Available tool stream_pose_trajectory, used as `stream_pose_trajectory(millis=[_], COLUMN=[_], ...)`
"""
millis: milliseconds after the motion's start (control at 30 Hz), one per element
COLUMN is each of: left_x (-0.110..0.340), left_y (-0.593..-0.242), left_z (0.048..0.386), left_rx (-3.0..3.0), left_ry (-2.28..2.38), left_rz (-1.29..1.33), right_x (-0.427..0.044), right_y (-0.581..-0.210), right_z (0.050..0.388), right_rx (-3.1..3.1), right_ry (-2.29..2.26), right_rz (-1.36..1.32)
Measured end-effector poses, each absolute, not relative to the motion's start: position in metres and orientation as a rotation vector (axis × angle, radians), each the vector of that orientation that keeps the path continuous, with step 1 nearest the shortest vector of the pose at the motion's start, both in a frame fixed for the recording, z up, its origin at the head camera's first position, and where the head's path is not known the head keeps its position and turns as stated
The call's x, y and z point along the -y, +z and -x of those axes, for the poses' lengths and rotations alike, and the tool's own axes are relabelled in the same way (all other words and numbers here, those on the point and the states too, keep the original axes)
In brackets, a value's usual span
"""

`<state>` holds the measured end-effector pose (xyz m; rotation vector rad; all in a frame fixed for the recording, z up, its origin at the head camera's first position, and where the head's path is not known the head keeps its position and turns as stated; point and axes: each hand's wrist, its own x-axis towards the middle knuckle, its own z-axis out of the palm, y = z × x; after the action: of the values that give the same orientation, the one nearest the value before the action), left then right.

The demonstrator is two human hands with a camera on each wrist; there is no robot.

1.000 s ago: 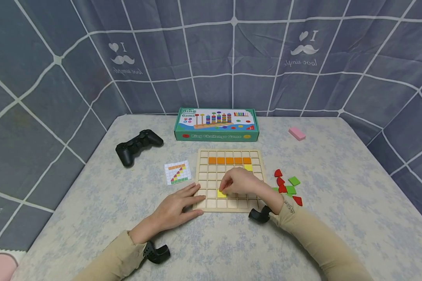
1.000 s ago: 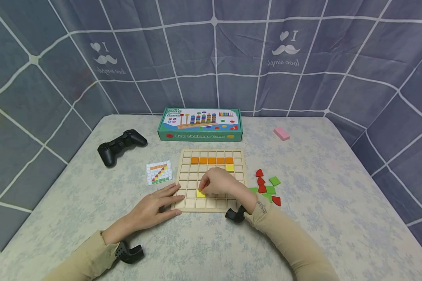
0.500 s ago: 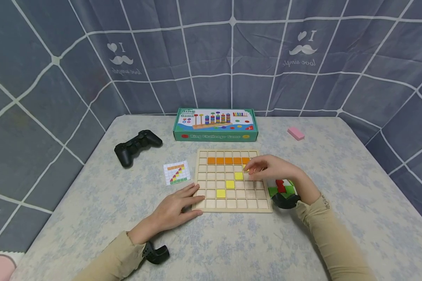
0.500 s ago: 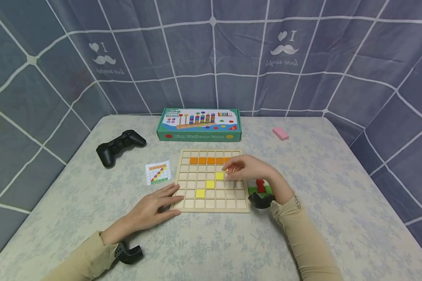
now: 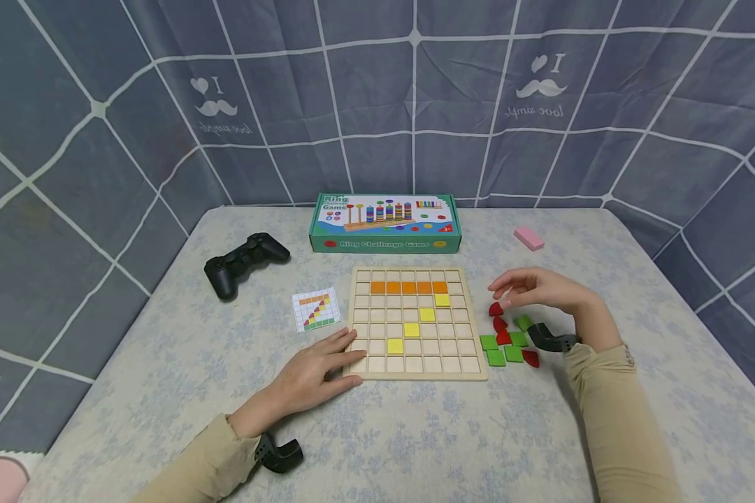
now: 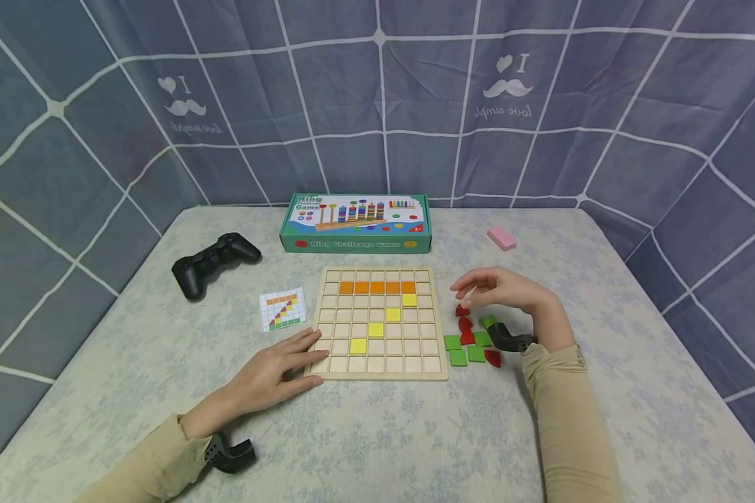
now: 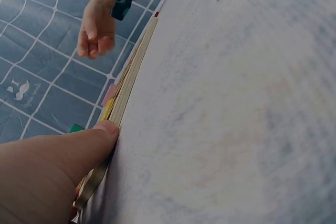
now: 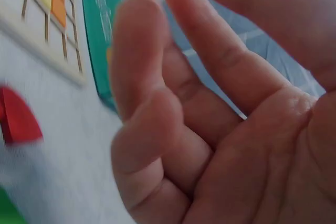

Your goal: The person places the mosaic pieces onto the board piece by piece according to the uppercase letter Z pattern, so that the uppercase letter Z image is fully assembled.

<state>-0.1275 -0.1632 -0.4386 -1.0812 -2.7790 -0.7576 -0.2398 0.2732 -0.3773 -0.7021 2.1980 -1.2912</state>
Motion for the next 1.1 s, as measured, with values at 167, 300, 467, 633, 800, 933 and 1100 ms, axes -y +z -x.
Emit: stream_pose_trajectory(millis=[167,300,467,633,800,933,1100], left_x=[0.163,0.163,0.163,0.163,0.163,0.163,0.163], left_y=[-0.439,-0.439,-0.439,-0.439,-0.439,-0.438,-0.438], left_z=[0.127,0.127,0.127,0.127,0.127,0.127,0.127], left_rx=[2.78,2.775,2.765,2.758,2.756,2.754,2.749], left_ry=[-0.762,-0.767,-0.763,-0.768,-0.766,-0.763,-0.764], left_rz=[1.078,1.079,1.081,1.083,1.083,1.084,1.09], right_x=[-0.29,-0.298,-0.301,-0.298,-0.292,-0.288,-0.284], right_y=[-0.385,-0.39,-0.395,-0.4,-0.405,-0.407,-0.409], right_z=[0.24,0.239,0.24,0.243,0.246,0.248,0.249], right_rx=[-2.236,-2.243,-2.258,-2.276,-2.308,-2.307,-2.33], right_ry=[-1.274,-1.3,-1.301,-1.291,-1.254,-1.246,-1.246], right_rz=[0.642,0.614,0.55,0.509,0.479,0.46,0.455])
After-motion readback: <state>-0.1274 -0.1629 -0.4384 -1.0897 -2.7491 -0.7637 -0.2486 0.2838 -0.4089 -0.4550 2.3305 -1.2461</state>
